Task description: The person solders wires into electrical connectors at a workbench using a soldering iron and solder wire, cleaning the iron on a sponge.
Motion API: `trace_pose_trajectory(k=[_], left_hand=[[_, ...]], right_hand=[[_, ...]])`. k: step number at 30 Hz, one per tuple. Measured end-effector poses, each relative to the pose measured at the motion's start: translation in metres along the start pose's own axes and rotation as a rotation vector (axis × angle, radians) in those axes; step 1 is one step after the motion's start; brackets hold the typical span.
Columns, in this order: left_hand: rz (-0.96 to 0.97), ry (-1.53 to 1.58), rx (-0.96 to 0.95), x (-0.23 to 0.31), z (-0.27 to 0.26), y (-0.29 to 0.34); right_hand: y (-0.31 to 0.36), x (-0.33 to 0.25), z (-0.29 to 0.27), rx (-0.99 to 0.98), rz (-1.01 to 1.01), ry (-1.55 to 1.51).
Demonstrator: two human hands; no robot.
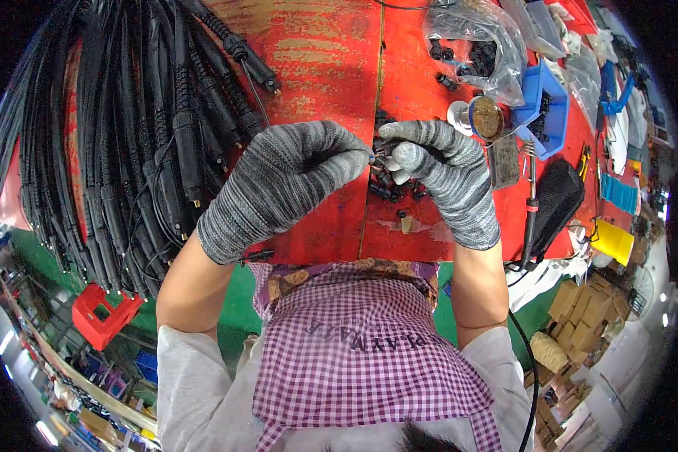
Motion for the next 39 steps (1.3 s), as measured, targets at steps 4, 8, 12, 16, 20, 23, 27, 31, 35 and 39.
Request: trace_pose_trajectory(k=[4, 8, 12, 16, 20, 23, 27, 31, 35, 39], left_hand=[[-0.007, 0.067, -0.004, 0.001, 0.0, 0.001], [-0.008, 0.039, -0.017, 0.0, 0.0, -0.002], [-0.024, 0.034, -0.01, -0.003, 0.0, -0.003], [-0.034, 0.046, -0.019, -0.003, 0.0, -0.004], [-0.05, 0.077, -0.014, 0.0, 0.0, -0.004], [-0.059, 0.134, -0.022, -0.004, 0.001, -0.004], [-0.046, 0.128, -0.02, 0.0, 0.0, -0.004], [-0.044, 0.091, -0.017, 0.0, 0.0, -0.004], [-0.043, 0.068, -0.025, 0.001, 0.0, -0.005], [-0.045, 0.088, -0.031, 0.0, 0.0, -0.005]], right_hand=[[-0.001, 0.0, 0.001, 0.011, -0.03, 0.003], [0.001, -0.006, -0.002, -0.004, -0.138, 0.092], [0.003, -0.011, 0.001, -0.005, -0.141, 0.052], [0.002, -0.016, 0.006, -0.034, -0.196, 0.081], [0.003, -0.02, 0.007, -0.051, -0.206, 0.079], [0.002, -0.018, 0.009, -0.08, -0.171, 0.044], [0.003, -0.021, 0.008, -0.076, -0.193, 0.079], [0.002, -0.021, 0.007, -0.09, -0.212, 0.135], [0.003, -0.023, 0.008, -0.091, -0.19, 0.113], [0.003, -0.022, 0.008, -0.089, -0.187, 0.117]])
Point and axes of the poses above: each hand's wrist, its own y-axis away from the middle knuckle, its own z-axis out of the palm, x = y × z, the point moved 7 cm from there along -y, towards the middle knuckle, and after that the axes turned 3 degrees about z, right-handed, at the moved point
